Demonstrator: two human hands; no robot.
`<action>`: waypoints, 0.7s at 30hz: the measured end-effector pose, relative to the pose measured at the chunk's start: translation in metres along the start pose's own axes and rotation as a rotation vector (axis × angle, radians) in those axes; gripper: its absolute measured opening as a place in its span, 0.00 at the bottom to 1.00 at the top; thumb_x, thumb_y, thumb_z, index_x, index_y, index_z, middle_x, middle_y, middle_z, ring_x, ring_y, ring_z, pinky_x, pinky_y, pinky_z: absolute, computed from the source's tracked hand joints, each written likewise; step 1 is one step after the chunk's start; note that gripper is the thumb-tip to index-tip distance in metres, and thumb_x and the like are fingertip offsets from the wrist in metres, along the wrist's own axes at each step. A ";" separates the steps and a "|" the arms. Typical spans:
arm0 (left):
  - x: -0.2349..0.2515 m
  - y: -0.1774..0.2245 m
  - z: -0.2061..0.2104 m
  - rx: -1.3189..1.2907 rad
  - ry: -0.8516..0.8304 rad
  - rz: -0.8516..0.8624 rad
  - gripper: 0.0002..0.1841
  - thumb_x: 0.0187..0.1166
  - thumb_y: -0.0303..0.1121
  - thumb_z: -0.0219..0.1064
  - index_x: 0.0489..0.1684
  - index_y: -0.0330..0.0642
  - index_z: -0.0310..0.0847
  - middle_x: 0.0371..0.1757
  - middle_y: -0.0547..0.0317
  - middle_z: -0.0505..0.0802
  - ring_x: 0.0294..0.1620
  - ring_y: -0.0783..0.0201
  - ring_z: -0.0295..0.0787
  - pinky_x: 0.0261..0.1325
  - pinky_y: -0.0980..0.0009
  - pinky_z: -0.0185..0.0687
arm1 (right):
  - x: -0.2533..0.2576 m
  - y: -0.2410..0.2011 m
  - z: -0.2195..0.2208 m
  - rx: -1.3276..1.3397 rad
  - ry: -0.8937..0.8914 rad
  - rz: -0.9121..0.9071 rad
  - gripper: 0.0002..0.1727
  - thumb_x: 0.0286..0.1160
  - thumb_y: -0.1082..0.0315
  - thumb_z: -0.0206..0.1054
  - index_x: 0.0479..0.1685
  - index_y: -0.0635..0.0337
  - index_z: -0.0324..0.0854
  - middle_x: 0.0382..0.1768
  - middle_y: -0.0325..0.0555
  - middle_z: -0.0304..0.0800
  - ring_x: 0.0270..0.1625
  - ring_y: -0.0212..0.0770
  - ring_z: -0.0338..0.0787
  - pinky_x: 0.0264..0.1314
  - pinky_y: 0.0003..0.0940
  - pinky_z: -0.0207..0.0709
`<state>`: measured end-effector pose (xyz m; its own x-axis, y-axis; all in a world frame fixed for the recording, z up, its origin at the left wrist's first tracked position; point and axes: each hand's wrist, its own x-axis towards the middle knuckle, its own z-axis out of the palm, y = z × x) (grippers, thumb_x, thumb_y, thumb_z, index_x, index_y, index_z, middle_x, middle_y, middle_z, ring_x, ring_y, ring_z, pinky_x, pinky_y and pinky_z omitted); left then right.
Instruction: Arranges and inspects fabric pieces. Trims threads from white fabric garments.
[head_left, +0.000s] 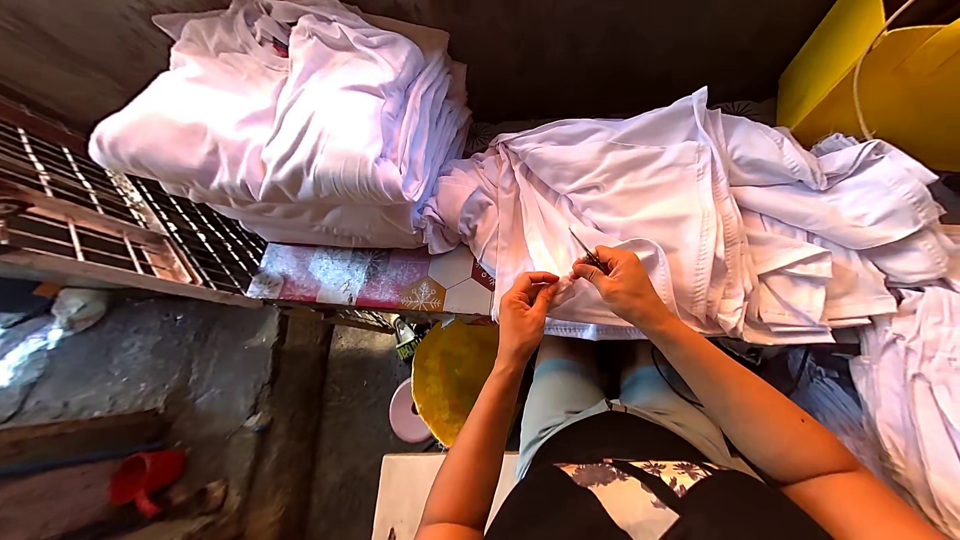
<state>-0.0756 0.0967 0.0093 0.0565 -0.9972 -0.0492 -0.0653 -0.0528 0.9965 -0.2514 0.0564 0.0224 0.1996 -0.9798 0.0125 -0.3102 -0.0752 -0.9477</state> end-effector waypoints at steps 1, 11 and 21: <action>0.000 0.001 0.001 0.008 0.001 -0.015 0.07 0.81 0.21 0.66 0.52 0.36 0.83 0.35 0.65 0.94 0.33 0.78 0.88 0.43 0.78 0.85 | -0.002 -0.001 0.002 -0.056 0.000 -0.038 0.03 0.77 0.72 0.73 0.39 0.63 0.88 0.31 0.41 0.89 0.28 0.28 0.81 0.34 0.28 0.77; -0.001 -0.004 -0.004 0.009 -0.021 -0.011 0.04 0.77 0.20 0.71 0.42 0.35 0.90 0.35 0.63 0.95 0.36 0.76 0.90 0.46 0.76 0.88 | 0.007 -0.002 0.001 -0.337 -0.131 -0.368 0.10 0.74 0.72 0.71 0.29 0.68 0.79 0.21 0.48 0.78 0.24 0.44 0.80 0.28 0.41 0.73; -0.004 -0.012 0.004 -0.017 0.026 -0.001 0.06 0.73 0.19 0.73 0.42 0.34 0.94 0.37 0.60 0.98 0.39 0.76 0.93 0.51 0.76 0.89 | 0.013 -0.011 0.001 -0.381 -0.200 -0.394 0.08 0.74 0.72 0.71 0.30 0.66 0.81 0.22 0.47 0.79 0.25 0.44 0.82 0.28 0.42 0.74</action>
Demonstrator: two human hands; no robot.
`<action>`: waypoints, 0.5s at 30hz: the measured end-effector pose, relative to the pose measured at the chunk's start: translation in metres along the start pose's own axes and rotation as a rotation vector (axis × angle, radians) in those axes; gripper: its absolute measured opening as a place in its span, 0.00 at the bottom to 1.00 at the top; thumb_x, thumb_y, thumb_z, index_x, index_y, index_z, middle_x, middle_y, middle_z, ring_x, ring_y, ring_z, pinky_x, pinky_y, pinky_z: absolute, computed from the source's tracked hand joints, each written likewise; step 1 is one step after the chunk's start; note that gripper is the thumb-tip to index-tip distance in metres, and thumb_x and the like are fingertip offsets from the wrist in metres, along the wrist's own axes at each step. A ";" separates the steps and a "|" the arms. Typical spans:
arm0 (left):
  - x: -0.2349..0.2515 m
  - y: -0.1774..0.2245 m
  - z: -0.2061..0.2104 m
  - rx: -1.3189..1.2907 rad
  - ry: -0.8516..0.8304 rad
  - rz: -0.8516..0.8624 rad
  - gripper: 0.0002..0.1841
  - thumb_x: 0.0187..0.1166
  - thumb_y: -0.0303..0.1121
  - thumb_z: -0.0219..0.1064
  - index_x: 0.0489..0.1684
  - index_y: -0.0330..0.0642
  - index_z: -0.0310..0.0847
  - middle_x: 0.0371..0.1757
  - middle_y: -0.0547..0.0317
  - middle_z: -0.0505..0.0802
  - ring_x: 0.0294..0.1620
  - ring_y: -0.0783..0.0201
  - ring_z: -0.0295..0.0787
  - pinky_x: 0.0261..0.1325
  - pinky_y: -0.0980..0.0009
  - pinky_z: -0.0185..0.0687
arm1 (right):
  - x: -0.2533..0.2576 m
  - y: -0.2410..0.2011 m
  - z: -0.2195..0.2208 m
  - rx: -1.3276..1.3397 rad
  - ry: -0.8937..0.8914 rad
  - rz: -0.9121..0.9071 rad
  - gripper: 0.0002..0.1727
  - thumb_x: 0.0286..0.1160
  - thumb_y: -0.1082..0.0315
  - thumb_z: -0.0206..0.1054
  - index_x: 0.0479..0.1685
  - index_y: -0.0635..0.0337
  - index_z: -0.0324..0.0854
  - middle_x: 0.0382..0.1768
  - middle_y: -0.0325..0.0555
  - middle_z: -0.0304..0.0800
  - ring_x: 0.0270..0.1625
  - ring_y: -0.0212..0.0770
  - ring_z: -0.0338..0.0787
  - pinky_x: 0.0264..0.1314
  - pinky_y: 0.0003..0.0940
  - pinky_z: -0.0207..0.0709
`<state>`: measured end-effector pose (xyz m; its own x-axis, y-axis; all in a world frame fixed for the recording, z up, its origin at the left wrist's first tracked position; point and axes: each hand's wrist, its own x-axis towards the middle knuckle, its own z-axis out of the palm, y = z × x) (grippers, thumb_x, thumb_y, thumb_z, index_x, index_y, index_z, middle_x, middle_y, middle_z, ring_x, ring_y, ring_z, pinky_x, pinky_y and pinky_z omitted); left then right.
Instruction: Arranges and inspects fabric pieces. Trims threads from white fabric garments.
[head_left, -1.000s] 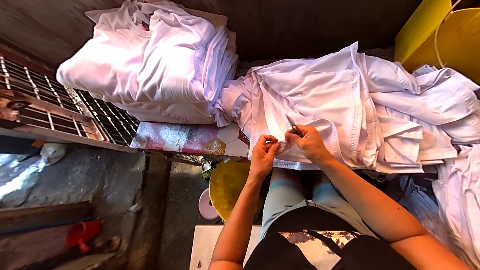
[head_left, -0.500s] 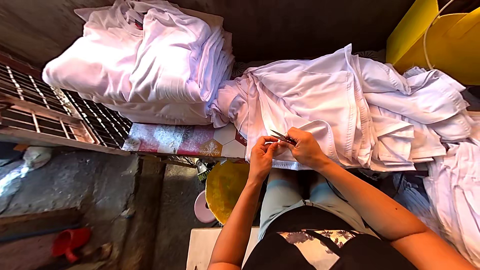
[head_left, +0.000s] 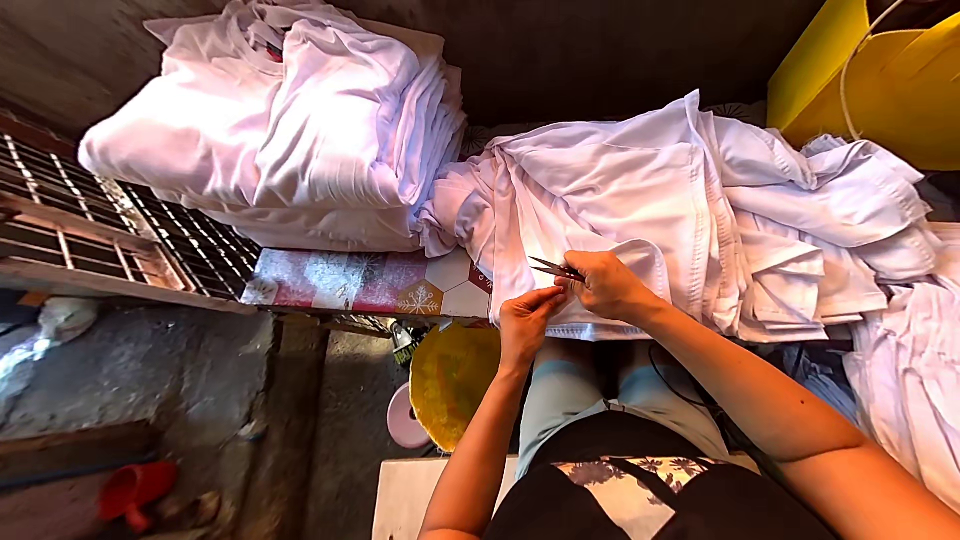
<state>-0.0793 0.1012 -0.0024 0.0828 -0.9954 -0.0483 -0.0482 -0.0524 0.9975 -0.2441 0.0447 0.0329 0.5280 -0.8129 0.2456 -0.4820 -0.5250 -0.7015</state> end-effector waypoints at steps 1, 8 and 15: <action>0.000 -0.001 0.002 -0.001 0.001 -0.021 0.05 0.73 0.19 0.73 0.41 0.33 0.93 0.37 0.60 0.98 0.39 0.76 0.94 0.51 0.76 0.90 | 0.001 -0.002 0.000 0.004 -0.018 0.011 0.08 0.74 0.72 0.71 0.31 0.66 0.81 0.23 0.48 0.80 0.26 0.44 0.82 0.29 0.42 0.75; 0.005 -0.008 0.003 0.167 0.024 0.025 0.04 0.81 0.25 0.68 0.42 0.35 0.88 0.34 0.64 0.93 0.36 0.79 0.87 0.45 0.78 0.84 | 0.020 0.012 -0.001 0.301 -0.043 0.233 0.11 0.87 0.64 0.64 0.46 0.64 0.85 0.35 0.47 0.91 0.36 0.36 0.88 0.45 0.37 0.82; 0.017 -0.017 -0.003 0.335 0.078 0.306 0.06 0.87 0.26 0.60 0.48 0.32 0.80 0.33 0.59 0.89 0.33 0.77 0.86 0.42 0.79 0.82 | -0.013 0.039 -0.023 -0.019 -0.037 0.064 0.25 0.81 0.45 0.64 0.24 0.56 0.83 0.15 0.36 0.74 0.19 0.35 0.75 0.22 0.37 0.68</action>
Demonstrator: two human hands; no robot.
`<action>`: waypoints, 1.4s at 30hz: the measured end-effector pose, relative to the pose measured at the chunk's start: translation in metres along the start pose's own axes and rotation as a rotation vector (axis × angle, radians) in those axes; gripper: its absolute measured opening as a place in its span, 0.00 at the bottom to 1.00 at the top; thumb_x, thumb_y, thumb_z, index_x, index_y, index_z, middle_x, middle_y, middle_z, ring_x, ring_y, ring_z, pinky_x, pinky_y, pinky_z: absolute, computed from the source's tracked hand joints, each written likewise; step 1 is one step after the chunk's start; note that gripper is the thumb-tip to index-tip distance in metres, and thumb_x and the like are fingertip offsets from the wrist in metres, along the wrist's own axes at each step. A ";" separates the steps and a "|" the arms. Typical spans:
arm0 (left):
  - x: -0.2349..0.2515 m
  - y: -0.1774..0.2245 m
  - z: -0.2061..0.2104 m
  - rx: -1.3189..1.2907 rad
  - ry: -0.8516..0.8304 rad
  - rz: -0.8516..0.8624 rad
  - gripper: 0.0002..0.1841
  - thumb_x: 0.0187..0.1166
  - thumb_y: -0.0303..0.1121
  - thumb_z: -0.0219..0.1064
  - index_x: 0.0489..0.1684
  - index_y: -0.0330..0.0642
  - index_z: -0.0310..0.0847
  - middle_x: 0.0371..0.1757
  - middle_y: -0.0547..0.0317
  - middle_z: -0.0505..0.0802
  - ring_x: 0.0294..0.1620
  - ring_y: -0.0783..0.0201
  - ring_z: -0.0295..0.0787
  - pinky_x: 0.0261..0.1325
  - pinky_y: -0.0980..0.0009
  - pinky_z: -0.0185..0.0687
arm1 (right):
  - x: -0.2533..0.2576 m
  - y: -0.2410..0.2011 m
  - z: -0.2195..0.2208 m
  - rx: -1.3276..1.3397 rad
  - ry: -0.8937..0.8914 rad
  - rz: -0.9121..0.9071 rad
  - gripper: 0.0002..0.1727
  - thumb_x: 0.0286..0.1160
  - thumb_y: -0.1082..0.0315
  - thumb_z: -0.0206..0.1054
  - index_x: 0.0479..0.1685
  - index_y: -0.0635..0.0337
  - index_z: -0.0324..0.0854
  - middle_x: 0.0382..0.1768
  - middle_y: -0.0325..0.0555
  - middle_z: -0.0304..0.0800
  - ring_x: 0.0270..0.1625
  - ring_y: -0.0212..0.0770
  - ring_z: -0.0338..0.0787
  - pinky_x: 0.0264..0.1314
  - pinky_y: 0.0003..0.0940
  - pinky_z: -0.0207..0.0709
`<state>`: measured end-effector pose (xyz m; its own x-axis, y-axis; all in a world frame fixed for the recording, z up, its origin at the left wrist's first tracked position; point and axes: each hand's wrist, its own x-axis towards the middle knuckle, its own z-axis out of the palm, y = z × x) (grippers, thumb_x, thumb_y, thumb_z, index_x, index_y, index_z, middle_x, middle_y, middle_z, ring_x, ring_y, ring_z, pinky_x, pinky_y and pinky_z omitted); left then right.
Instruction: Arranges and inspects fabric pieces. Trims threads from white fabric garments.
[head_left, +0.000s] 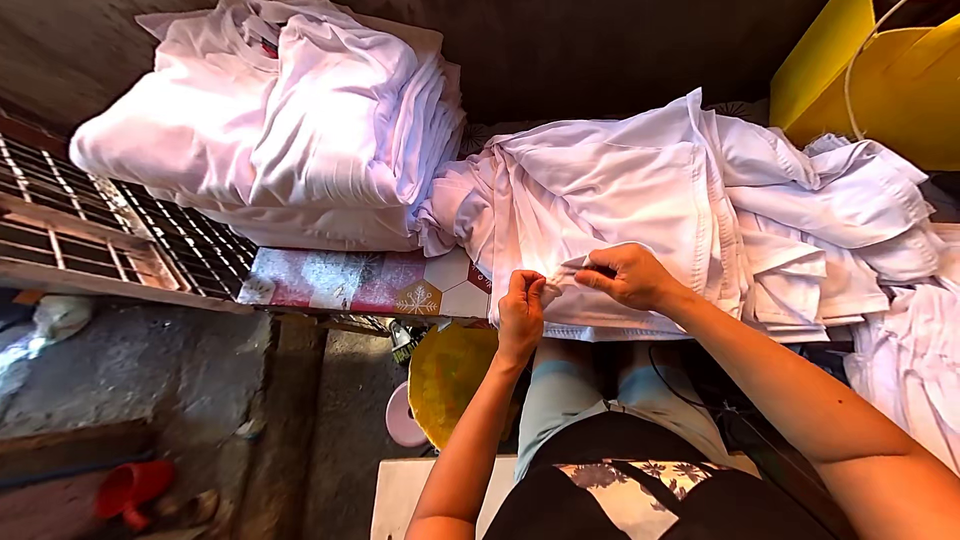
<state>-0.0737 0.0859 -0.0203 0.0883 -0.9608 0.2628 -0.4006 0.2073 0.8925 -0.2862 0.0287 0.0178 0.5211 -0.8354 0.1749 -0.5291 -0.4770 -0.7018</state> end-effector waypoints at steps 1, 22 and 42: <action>0.001 0.000 0.000 0.015 -0.003 0.022 0.06 0.88 0.27 0.59 0.49 0.32 0.78 0.33 0.58 0.89 0.32 0.76 0.85 0.41 0.78 0.82 | -0.004 0.002 0.001 -0.045 -0.018 -0.014 0.25 0.77 0.44 0.68 0.22 0.57 0.83 0.16 0.38 0.75 0.20 0.37 0.77 0.23 0.40 0.68; 0.006 0.000 -0.003 0.098 -0.138 0.149 0.06 0.87 0.28 0.59 0.45 0.34 0.79 0.25 0.59 0.84 0.23 0.74 0.79 0.32 0.78 0.77 | 0.004 0.027 0.014 -0.045 0.020 -0.309 0.22 0.73 0.46 0.71 0.22 0.56 0.90 0.20 0.38 0.86 0.23 0.35 0.83 0.25 0.38 0.74; -0.054 -0.031 -0.119 0.782 -0.160 -0.389 0.12 0.87 0.24 0.55 0.51 0.23 0.83 0.45 0.33 0.92 0.50 0.39 0.92 0.58 0.44 0.84 | 0.003 0.040 0.019 0.447 -0.217 0.172 0.16 0.74 0.65 0.76 0.21 0.59 0.77 0.15 0.34 0.69 0.19 0.26 0.67 0.24 0.25 0.60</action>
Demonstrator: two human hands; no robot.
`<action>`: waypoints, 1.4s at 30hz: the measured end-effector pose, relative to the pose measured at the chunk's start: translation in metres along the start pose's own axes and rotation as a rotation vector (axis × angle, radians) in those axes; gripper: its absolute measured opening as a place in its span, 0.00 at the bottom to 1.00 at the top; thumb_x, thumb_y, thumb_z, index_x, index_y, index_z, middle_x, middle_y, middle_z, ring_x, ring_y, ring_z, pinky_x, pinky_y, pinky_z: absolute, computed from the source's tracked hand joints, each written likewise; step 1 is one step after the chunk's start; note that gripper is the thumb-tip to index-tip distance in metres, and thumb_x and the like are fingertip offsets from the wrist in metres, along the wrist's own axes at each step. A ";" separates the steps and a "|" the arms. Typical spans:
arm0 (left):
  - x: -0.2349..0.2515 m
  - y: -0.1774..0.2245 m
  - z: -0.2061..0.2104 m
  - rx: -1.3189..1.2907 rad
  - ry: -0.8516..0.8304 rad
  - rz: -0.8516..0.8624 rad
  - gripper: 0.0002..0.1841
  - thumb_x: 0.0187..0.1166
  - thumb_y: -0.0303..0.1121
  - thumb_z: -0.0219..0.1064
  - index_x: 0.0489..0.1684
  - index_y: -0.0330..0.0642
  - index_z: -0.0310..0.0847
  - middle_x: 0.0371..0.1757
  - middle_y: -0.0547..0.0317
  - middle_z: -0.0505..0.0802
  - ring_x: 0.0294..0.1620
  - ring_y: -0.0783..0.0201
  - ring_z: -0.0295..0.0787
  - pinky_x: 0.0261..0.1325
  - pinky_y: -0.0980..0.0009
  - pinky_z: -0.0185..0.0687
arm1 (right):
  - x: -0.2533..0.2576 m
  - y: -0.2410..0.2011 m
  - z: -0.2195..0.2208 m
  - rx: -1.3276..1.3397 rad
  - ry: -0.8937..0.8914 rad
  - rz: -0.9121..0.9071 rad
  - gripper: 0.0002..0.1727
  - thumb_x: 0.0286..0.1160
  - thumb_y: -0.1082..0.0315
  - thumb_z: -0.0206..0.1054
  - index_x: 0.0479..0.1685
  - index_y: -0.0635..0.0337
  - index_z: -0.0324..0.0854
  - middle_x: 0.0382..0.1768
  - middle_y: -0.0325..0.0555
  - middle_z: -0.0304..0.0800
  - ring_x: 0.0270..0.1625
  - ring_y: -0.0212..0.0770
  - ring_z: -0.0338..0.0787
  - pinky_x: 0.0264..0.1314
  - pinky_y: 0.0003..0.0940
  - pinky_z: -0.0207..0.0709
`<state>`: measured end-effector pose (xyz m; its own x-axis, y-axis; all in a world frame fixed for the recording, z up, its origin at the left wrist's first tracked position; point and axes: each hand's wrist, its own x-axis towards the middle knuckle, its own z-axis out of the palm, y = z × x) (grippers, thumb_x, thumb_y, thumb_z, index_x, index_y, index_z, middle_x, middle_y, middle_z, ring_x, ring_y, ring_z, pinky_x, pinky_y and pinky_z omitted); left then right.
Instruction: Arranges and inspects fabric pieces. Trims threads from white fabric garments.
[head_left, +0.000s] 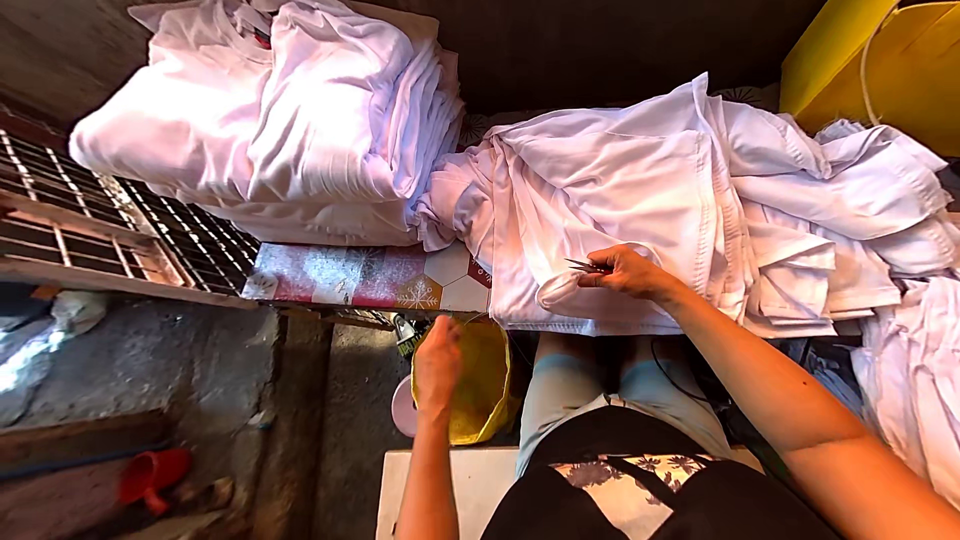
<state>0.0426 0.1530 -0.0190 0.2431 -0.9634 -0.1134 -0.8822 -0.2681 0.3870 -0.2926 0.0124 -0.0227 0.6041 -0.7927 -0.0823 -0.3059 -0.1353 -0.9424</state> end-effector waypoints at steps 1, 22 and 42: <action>0.000 -0.010 -0.004 0.194 -0.224 -0.231 0.16 0.87 0.27 0.57 0.64 0.24 0.79 0.59 0.25 0.88 0.64 0.30 0.86 0.68 0.37 0.78 | -0.001 -0.002 -0.001 -0.005 0.005 -0.001 0.16 0.74 0.65 0.76 0.21 0.60 0.77 0.15 0.34 0.69 0.19 0.26 0.67 0.24 0.25 0.60; 0.004 0.141 0.041 -1.028 0.032 0.151 0.15 0.69 0.21 0.78 0.47 0.37 0.77 0.31 0.62 0.95 0.30 0.74 0.92 0.41 0.74 0.89 | -0.037 -0.058 0.069 -0.077 0.526 0.149 0.08 0.70 0.69 0.76 0.30 0.65 0.86 0.20 0.41 0.80 0.23 0.30 0.76 0.30 0.31 0.71; 0.016 0.135 0.015 -1.364 -0.193 -0.267 0.08 0.81 0.19 0.65 0.50 0.39 0.73 0.31 0.60 0.92 0.33 0.69 0.91 0.46 0.72 0.87 | -0.035 -0.017 0.068 -0.565 0.642 -0.374 0.28 0.74 0.45 0.70 0.22 0.65 0.86 0.16 0.45 0.77 0.17 0.40 0.76 0.16 0.36 0.63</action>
<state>-0.0788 0.1014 0.0177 0.1826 -0.8969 -0.4026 0.2895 -0.3423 0.8939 -0.2590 0.0830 -0.0255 0.2648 -0.7932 0.5484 -0.5884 -0.5834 -0.5598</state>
